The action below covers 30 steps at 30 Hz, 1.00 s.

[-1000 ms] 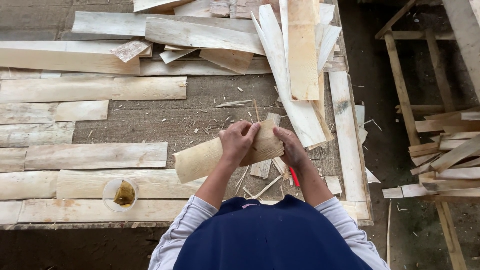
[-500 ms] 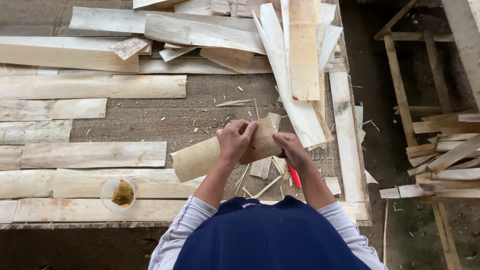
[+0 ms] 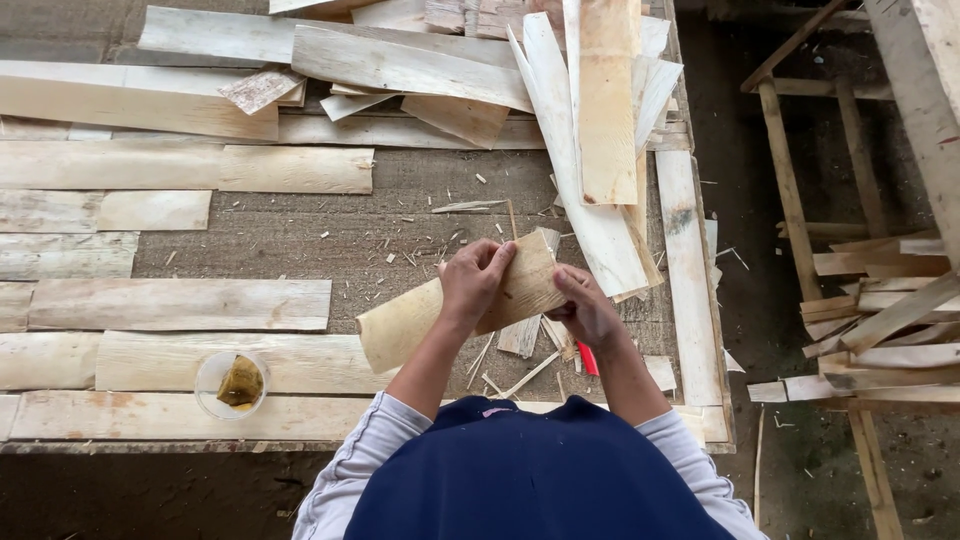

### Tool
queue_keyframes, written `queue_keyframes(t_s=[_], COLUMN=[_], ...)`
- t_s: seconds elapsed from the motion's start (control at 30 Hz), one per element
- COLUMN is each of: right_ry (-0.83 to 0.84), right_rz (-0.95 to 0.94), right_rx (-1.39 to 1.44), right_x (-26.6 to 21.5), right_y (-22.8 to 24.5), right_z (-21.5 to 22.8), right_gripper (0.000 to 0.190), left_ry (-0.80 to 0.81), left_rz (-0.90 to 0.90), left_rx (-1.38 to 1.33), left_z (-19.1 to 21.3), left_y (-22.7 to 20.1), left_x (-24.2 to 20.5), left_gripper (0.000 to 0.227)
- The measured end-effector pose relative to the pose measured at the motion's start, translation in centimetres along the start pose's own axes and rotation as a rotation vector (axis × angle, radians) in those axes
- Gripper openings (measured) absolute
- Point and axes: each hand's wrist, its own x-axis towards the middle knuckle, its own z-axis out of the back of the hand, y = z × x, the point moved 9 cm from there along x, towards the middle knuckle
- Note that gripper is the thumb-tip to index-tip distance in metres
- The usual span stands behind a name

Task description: The person uses a red utility knife to shave thin strips from several small wooden planks on a workbench. They repeatedly hold each plank, shave its surface, and place the finished pieces aside among other planks.

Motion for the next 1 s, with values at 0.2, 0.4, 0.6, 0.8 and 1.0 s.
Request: queue_keyframes(t_s=[0.2, 0.4, 0.6, 0.8, 1.0], right_ry=[-0.019, -0.095, -0.037, -0.083, -0.172], right_rz=[-0.042, -0.057, -0.041, -0.003, 0.027], right_rx=[-0.027, 0.054, 0.248, -0.061, 0.063], right_x=[-1.6, -0.8, -1.3, -0.4, -1.4], right_y=[3.5, -0.3, 1.2, 2.1, 2.4], right_z=[-5.8, -1.7, -7.3, -4.1, -6.3], right_gripper=[0.047, 0.032, 0.054, 0.028, 0.037], left_ry=[-0.027, 0.018, 0.038, 0.013, 0.076], left_rz=[-0.093, -0.149, -0.059, -0.177, -0.032], left_rx=[0.076, -0.046, -0.215, -0.044, -0.172], left_z=[1.7, 3.1, 0.1, 3.9, 1.6], left_y=[-1.5, -4.4, 0.6, -4.3, -1.1], left_x=[-0.9, -2.4, -1.8, -3.6, -3.3], left_gripper=[0.031, 0.025, 0.025, 0.025, 0.027])
